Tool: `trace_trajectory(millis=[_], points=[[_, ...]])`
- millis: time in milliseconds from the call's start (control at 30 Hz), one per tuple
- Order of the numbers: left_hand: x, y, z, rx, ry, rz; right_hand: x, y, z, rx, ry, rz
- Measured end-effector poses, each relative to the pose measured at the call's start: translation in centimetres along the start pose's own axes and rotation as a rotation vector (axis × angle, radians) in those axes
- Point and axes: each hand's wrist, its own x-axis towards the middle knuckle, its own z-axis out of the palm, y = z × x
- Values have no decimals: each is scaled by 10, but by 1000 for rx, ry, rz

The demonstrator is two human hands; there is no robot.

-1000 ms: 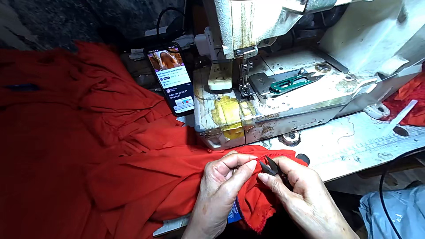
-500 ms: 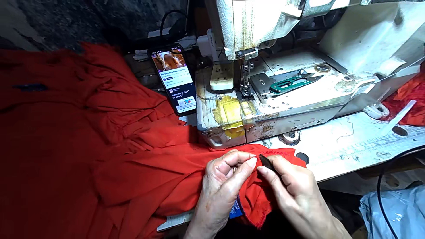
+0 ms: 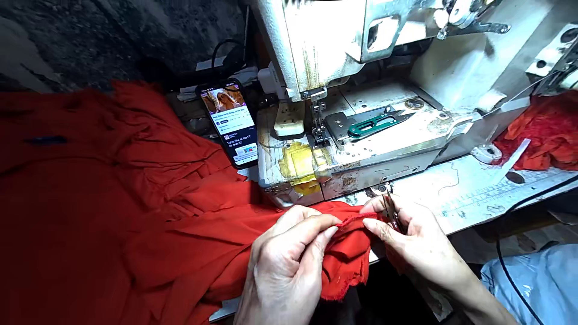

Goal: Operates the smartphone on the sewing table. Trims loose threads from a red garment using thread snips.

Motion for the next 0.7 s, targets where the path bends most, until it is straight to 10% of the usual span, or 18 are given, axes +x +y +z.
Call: trace_trajectory(millis=[300,467,700], points=[[7,-29,23,-744,-111,-417,5,4,-9,156,-121,155],[12,-27,26,-683,-190,-484,11,1,-11,100,-62,128],[11,-37,33,-630,-76,-396,3,14,-2,-289,234,-329]])
